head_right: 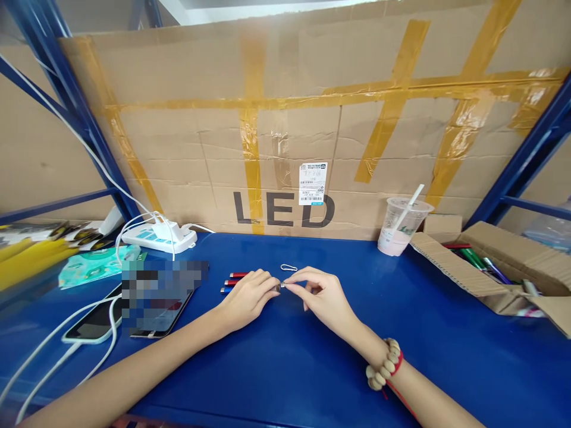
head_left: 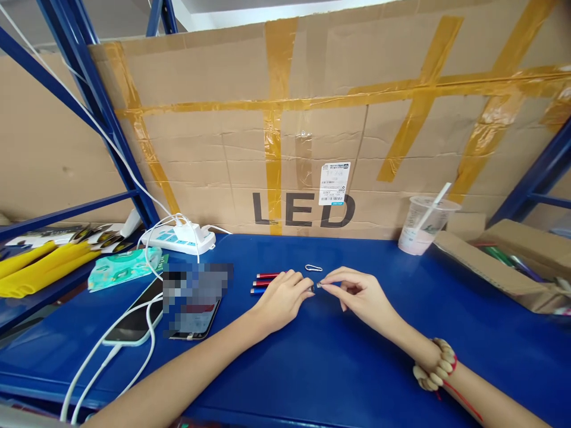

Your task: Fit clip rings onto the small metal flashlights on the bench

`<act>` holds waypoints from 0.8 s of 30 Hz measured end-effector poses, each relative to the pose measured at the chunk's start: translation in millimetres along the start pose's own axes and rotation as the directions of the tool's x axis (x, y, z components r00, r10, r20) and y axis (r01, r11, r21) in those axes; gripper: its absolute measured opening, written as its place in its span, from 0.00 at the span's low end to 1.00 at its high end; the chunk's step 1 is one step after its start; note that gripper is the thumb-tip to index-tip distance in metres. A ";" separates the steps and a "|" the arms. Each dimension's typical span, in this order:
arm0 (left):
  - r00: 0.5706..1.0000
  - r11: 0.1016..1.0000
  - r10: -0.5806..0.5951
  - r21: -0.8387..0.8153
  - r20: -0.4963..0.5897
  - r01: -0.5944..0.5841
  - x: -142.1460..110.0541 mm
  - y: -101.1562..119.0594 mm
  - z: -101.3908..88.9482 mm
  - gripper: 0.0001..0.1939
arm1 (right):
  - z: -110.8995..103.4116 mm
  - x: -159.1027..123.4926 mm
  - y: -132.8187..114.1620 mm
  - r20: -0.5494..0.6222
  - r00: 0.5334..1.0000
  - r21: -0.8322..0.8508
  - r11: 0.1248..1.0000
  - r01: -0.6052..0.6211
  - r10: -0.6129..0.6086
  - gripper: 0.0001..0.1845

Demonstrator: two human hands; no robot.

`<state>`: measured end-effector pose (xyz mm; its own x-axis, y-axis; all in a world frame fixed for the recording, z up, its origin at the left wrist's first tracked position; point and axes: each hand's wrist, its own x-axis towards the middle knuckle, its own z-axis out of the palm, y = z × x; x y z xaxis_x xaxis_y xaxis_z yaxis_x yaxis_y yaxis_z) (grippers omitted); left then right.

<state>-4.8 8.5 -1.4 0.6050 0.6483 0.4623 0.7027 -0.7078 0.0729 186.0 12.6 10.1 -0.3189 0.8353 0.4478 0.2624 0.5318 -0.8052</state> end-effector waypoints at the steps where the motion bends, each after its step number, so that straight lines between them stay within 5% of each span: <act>1: 1.000 1.000 0.007 0.009 0.010 -0.007 0.1 -0.1 0.9 0.11 | 0.3 0.1 1.2 0.007 1.000 0.009 1.000 0.019 -0.020 0.12; 10: 0.998 0.995 0.067 -0.076 0.010 -0.066 0.2 -2.4 -2.9 0.17 | -0.6 -0.3 3.1 0.080 0.997 0.040 0.999 -0.001 -0.002 0.11; 17: 0.998 0.960 0.065 -0.273 0.001 -0.063 -7.8 6.7 1.6 0.15 | -2.4 -0.3 -0.9 0.160 0.960 -0.066 0.973 -0.221 0.229 0.15; 24: 0.987 0.989 0.148 -0.037 0.056 -0.146 -12.5 9.5 3.6 0.14 | -2.7 -4.6 5.5 0.216 0.950 -0.225 0.959 -0.174 0.223 0.11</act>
<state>-4.3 -5.3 -9.7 0.7223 0.5511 0.4178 0.5926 -0.8047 0.0371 191.3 12.0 4.7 -0.4416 0.8825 0.1616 0.5120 0.3958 -0.7624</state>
